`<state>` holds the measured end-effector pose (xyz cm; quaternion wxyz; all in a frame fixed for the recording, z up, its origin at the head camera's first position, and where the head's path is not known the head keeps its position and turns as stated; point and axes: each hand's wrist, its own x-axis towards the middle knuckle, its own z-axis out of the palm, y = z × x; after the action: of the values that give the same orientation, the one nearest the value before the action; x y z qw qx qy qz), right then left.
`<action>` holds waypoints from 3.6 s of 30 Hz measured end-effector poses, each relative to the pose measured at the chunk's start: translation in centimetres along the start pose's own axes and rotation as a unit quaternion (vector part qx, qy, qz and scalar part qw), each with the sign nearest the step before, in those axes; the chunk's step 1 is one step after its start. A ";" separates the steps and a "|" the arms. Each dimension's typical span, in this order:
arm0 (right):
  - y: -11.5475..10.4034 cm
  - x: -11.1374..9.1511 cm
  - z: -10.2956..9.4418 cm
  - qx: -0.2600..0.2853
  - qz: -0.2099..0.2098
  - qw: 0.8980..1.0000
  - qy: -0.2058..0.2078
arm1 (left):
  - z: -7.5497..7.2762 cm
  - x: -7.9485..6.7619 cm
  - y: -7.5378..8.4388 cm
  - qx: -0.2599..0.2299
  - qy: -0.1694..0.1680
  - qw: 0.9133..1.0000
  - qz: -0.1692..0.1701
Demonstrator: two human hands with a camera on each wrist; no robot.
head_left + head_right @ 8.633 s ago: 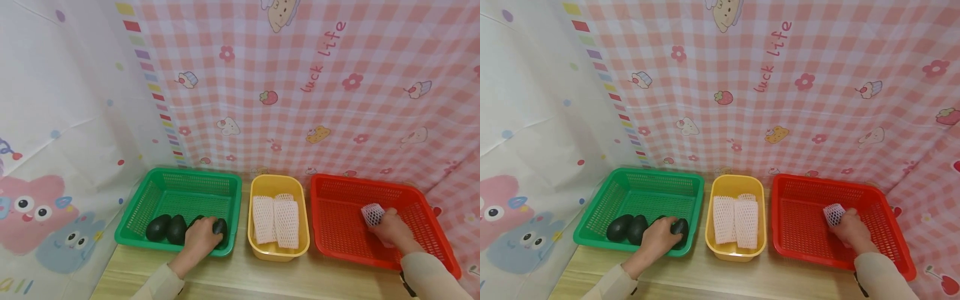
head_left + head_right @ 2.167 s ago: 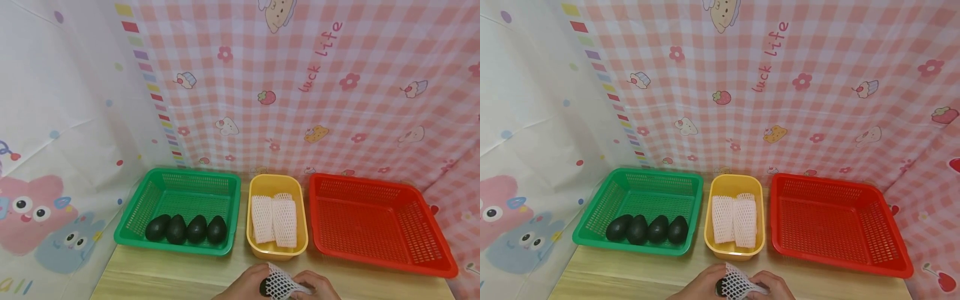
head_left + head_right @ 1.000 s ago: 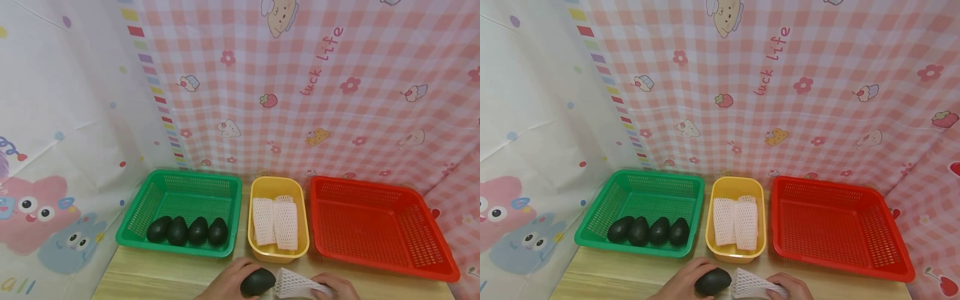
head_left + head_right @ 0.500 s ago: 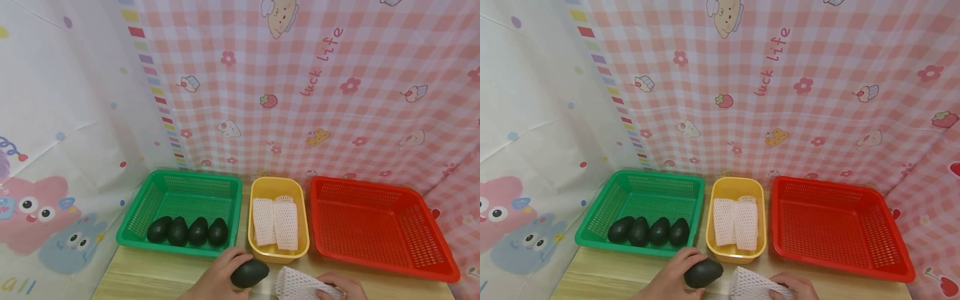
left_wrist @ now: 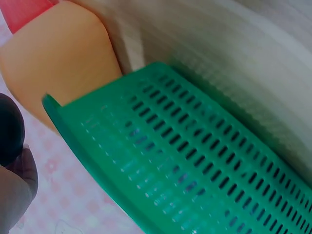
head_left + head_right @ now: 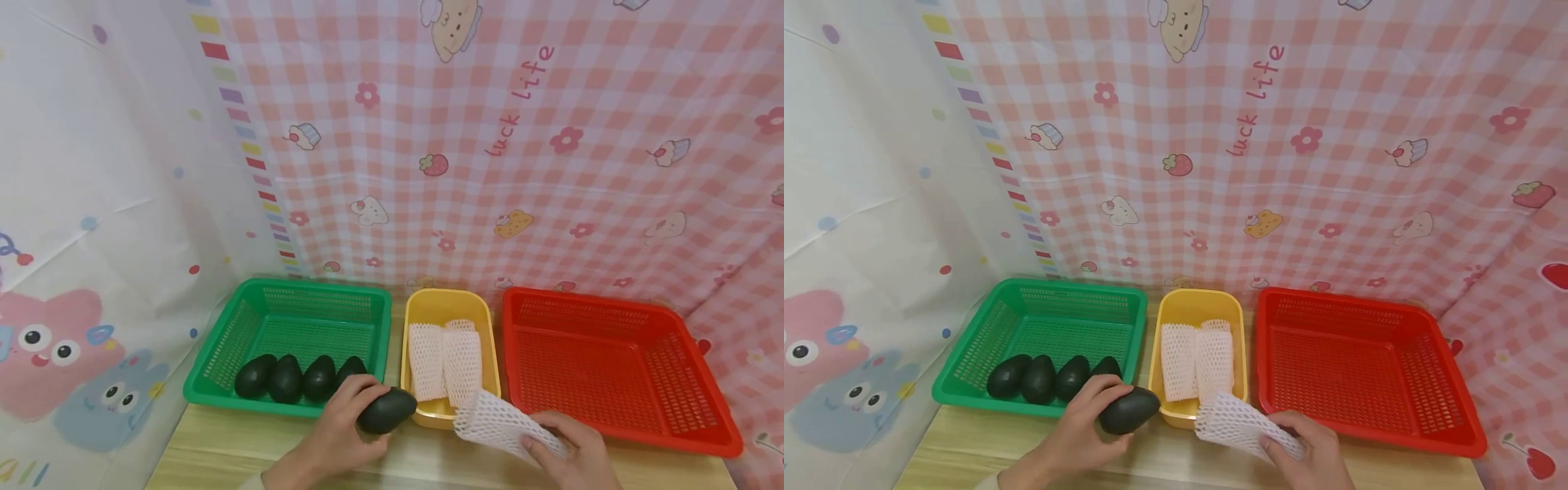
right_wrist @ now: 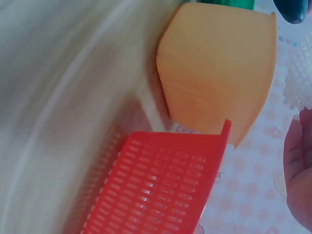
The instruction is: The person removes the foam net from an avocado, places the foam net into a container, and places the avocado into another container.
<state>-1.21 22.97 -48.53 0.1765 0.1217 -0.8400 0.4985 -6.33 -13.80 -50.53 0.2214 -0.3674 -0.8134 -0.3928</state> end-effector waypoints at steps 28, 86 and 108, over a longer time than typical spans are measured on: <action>-1.4 4.5 2.7 0.051 0.072 0.989 0.120 | -3.3 1.7 -5.8 0.075 0.008 0.976 -0.204; -1.0 6.4 9.6 0.009 0.125 0.988 0.094 | -0.5 4.0 -14.1 0.143 -0.175 0.901 -0.371; 1.5 6.1 5.2 -0.065 0.019 0.990 0.126 | -2.5 4.6 -12.1 0.145 -0.149 0.910 -0.360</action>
<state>-8.24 18.93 -49.48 0.2792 0.0298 -0.8438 0.4574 -18.40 -18.93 -51.80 -0.0077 -0.0681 -0.9621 -0.2639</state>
